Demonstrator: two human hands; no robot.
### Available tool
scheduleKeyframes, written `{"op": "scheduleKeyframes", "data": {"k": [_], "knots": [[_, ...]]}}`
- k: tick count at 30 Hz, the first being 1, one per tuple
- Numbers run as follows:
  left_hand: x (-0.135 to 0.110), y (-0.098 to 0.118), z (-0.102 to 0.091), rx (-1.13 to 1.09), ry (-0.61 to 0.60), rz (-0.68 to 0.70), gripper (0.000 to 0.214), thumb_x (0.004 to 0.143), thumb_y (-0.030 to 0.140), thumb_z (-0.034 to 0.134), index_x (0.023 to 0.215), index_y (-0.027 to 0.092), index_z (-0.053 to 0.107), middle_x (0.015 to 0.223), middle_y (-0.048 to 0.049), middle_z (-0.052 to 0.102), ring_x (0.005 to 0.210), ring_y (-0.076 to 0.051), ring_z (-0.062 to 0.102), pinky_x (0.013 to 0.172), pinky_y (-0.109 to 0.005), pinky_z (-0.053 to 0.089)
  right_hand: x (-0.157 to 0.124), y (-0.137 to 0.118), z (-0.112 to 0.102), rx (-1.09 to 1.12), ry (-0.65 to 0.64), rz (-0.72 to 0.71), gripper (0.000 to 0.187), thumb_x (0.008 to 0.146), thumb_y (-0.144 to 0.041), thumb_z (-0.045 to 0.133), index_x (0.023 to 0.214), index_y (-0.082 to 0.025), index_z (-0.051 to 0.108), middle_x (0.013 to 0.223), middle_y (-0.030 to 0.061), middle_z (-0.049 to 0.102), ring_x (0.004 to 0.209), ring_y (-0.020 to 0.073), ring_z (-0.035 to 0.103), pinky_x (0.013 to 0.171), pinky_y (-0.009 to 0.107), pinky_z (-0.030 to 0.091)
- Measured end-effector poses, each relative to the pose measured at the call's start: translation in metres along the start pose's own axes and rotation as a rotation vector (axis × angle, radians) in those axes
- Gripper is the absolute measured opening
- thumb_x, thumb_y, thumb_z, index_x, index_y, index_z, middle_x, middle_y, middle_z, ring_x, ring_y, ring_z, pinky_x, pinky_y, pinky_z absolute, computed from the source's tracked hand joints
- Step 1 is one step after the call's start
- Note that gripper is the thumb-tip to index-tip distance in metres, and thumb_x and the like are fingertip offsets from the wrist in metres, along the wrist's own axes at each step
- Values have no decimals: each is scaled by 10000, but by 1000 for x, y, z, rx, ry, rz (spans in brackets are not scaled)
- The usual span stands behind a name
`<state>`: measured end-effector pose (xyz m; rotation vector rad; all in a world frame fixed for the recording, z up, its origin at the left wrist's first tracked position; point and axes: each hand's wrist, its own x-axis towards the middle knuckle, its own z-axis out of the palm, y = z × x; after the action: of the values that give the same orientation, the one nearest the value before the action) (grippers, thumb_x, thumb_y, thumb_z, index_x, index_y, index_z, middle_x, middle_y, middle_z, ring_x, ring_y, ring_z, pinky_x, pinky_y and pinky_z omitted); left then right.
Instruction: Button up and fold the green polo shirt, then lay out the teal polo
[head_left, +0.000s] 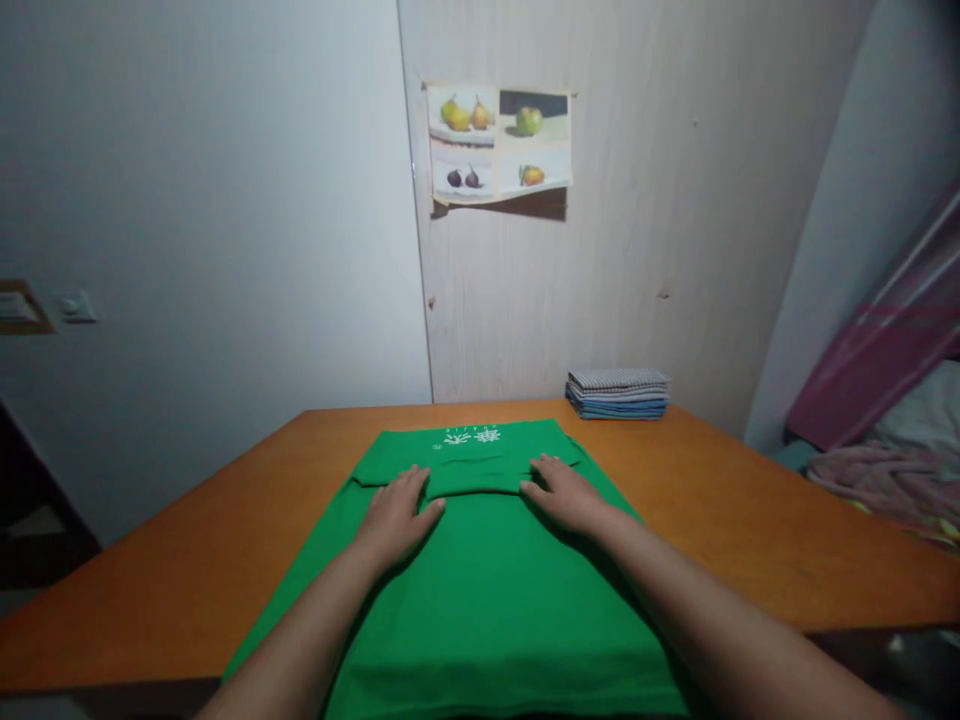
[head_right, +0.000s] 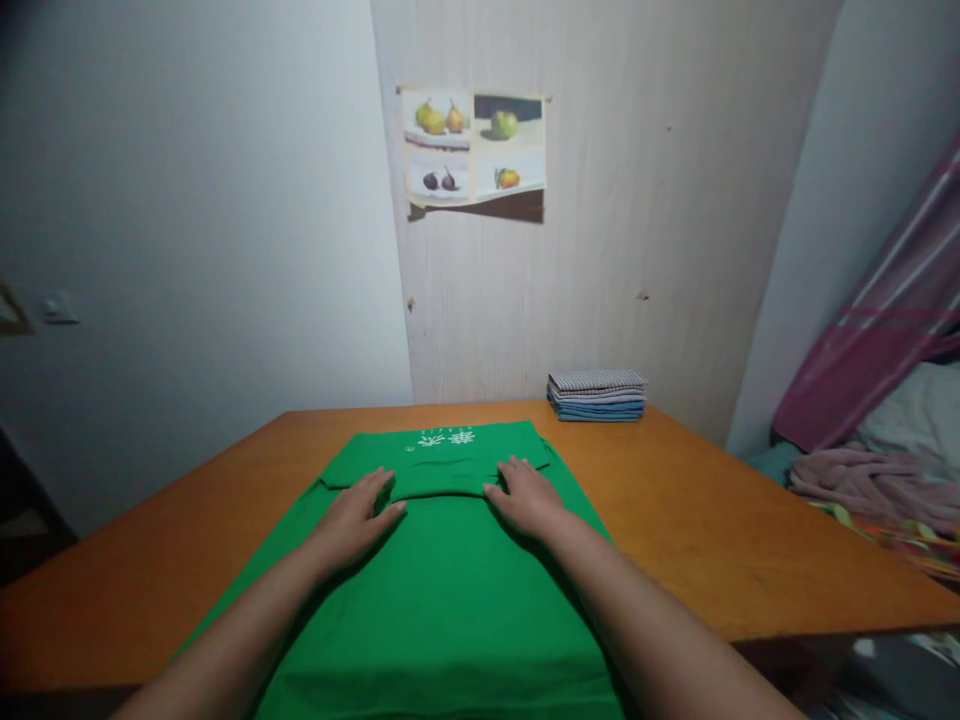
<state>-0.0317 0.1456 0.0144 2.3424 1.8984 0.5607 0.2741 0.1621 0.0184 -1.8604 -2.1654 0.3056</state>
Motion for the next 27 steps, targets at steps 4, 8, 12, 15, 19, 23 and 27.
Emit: {"op": "scheduleKeyframes", "data": {"k": [4,8,12,15,19,23,27], "knots": [[-35,-34,-20,-105,186,-28,639,891,577,455,1319,133,624,1395,-165,622,1325,-313,552,1135,-441,408,-39,21,-13,27,174,39,568,973,-504,422,1399,-171,595,1449,126,587,1327,291,533,1074,369,399],[-79,-48,-35,-167,217,-108,596,888,603,445,1198,155,688,1235,-142,712,1170,-311,647,1022,-431,501,-91,28,-17,50,238,-56,478,984,-477,400,1252,-200,682,1279,114,689,1170,266,612,995,358,439],[-122,-36,-36,-120,230,60,464,927,568,456,1127,239,715,1187,-81,735,1150,-274,646,1038,-407,481,-138,21,-10,42,209,-253,452,994,-507,391,1151,-224,708,1146,108,714,1086,262,613,970,371,440],[-142,-29,-31,-68,290,112,429,931,555,469,1125,257,710,1211,-72,724,1173,-263,629,1071,-401,452,-157,22,-3,38,233,-315,442,999,-512,395,1145,-231,703,1133,104,711,1075,259,612,962,370,443],[-153,-36,-26,20,412,-74,497,937,553,405,1170,205,672,1232,-115,693,1183,-281,608,1066,-414,448,-161,39,-2,-30,358,-112,459,987,-507,400,1192,-207,680,1188,121,695,1120,279,604,967,390,444],[-163,-46,-29,146,480,-279,586,914,556,362,1216,140,645,1230,-175,650,1184,-336,577,1047,-471,450,-162,58,-12,-219,334,157,507,941,-528,462,1259,-179,647,1183,184,670,1144,351,588,926,453,451],[-177,-52,-33,97,557,-452,636,886,588,347,1207,115,625,1101,-188,648,1155,-354,578,1007,-482,477,-172,70,-25,-276,285,318,482,913,-564,486,1110,-171,683,1102,208,680,1057,377,627,808,459,475]]}}
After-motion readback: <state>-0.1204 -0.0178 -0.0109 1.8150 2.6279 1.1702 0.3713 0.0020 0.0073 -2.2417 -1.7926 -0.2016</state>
